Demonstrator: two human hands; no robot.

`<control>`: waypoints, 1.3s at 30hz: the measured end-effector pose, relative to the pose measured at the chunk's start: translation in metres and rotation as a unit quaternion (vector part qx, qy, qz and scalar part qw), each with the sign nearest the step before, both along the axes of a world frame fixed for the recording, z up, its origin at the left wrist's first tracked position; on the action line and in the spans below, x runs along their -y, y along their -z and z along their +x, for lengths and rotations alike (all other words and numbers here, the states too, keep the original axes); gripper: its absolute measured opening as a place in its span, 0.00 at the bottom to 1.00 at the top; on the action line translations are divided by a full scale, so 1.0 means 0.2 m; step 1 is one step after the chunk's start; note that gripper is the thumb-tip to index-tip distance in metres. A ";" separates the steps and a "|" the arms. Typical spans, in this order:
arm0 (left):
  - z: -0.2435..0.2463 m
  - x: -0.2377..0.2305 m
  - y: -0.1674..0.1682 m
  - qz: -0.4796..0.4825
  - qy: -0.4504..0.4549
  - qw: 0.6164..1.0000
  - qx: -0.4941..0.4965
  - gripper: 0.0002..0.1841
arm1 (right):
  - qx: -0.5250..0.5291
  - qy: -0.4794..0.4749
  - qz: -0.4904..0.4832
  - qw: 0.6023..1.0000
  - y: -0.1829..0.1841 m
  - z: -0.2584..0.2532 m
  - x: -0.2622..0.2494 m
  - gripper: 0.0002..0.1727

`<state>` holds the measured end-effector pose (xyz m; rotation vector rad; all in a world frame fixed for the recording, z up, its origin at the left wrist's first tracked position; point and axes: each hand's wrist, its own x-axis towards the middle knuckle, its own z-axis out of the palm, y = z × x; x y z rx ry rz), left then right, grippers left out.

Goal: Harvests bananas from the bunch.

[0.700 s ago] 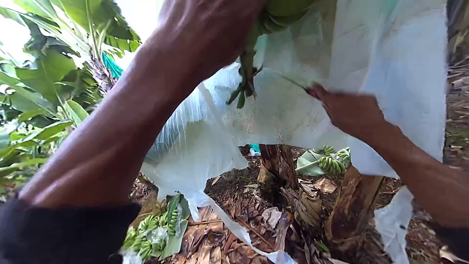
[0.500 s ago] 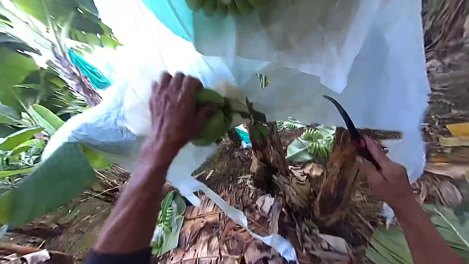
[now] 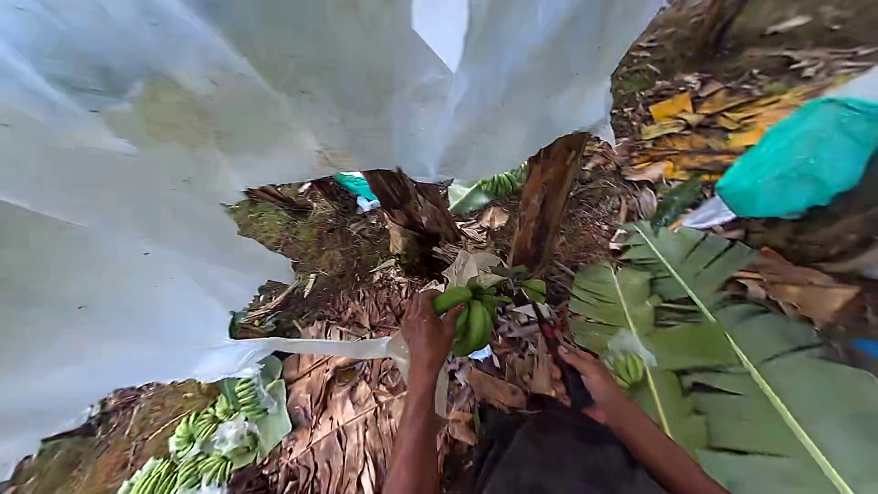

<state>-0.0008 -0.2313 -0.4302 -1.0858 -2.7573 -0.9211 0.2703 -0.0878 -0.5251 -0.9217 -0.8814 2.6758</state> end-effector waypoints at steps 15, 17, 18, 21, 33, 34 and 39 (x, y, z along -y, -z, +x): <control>0.18 -0.17 0.54 -0.047 0.075 0.995 0.051 0.27 | 0.033 -0.001 -0.197 0.980 0.05 -0.11 0.08 0.23; 0.20 -0.16 0.64 -0.046 0.073 0.995 0.049 0.27 | 0.045 0.014 -0.212 0.976 0.08 -0.12 0.08 0.23; 0.22 -0.15 0.70 -0.047 0.071 0.995 0.056 0.28 | 0.064 0.022 -0.214 0.975 0.08 -0.12 0.08 0.22; 0.26 -0.16 0.81 -0.047 0.069 0.994 0.074 0.28 | 0.125 0.045 -0.203 0.970 0.09 -0.15 0.09 0.21; 0.39 -0.23 1.31 -0.190 0.065 0.964 0.172 0.28 | 0.169 0.322 0.017 0.931 -0.26 0.40 -0.54 0.22; 0.39 -0.28 1.34 -0.221 0.054 0.956 0.182 0.28 | 0.184 0.334 0.020 0.924 -0.21 0.51 -0.53 0.22; 0.45 -0.51 1.51 -0.349 0.046 0.904 0.243 0.30 | 0.280 0.404 -0.055 0.869 0.09 0.95 -0.28 0.19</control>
